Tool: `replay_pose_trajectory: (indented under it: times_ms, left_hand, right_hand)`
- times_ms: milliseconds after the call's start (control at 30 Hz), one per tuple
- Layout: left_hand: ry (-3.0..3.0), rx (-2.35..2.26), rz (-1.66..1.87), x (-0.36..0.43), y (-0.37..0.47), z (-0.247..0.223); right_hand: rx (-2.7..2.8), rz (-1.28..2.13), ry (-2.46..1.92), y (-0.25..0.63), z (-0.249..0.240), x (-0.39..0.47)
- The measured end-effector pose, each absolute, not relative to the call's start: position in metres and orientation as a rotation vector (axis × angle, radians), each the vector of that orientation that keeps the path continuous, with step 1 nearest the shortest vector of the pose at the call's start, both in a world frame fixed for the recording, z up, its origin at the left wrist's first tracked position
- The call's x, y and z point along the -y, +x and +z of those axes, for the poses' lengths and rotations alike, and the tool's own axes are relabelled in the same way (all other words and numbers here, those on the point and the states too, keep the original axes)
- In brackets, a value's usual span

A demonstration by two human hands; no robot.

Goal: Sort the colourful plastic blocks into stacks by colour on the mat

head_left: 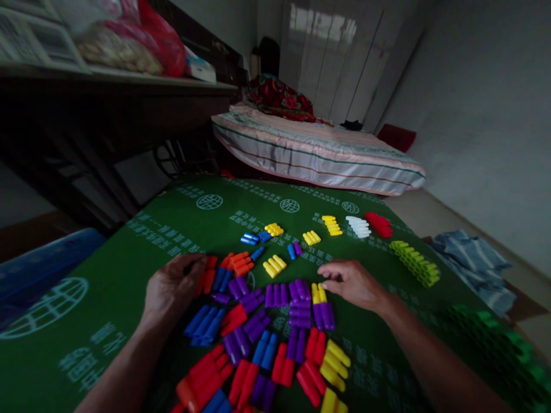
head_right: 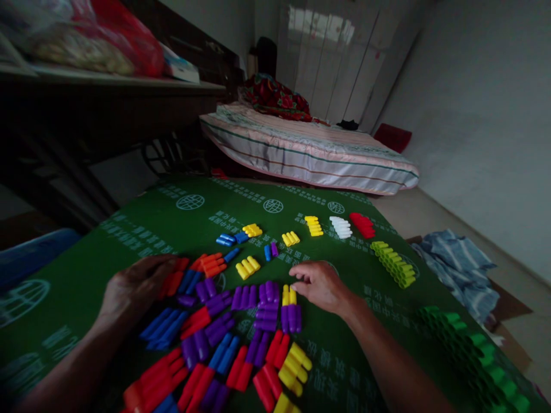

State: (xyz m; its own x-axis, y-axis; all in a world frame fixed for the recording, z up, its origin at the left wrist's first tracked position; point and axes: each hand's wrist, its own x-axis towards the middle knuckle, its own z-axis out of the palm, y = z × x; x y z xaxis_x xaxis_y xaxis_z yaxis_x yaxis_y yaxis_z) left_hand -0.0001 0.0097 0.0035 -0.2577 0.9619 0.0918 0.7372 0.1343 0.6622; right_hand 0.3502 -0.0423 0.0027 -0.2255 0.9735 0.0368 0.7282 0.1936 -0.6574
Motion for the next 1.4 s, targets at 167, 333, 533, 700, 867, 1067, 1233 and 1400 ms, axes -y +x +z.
replay_pose_trajectory:
  times_ms: [167,333,533,700,867,1067,1233,1400]
  left_hand:
    - [1.658,-2.056,0.823,-0.007,0.003,0.008]
    - [1.666,-2.031,0.837,-0.008,0.002,0.007]
    - [1.664,-2.028,0.871,-0.008,0.0,0.005]
    - [1.664,-2.027,0.871,-0.008,-0.001,0.005]
    - [1.657,-2.047,0.863,-0.011,-0.002,0.004]
    - [1.666,-2.035,0.846,-0.011,-0.001,0.004]
    - [1.679,-2.076,0.822,-0.011,0.0,0.008]
    - [1.653,-2.097,0.791,-0.012,-0.001,0.01]
  right_hand:
    - [2.071,0.803,-1.576,0.345,0.008,0.049]
    - [1.98,0.784,-1.507,0.338,0.001,0.033]
    - [2.145,0.409,-1.652,0.29,0.025,-0.022]
    - [2.315,0.159,-1.867,0.242,0.033,-0.071]
    - [2.355,0.154,-1.833,0.224,0.029,-0.081]
    - [2.069,0.204,-1.866,0.272,0.023,-0.05]
    - [1.442,0.474,-2.063,0.344,-0.003,-0.024]
    - [1.361,0.443,-2.247,0.384,-0.015,-0.009]
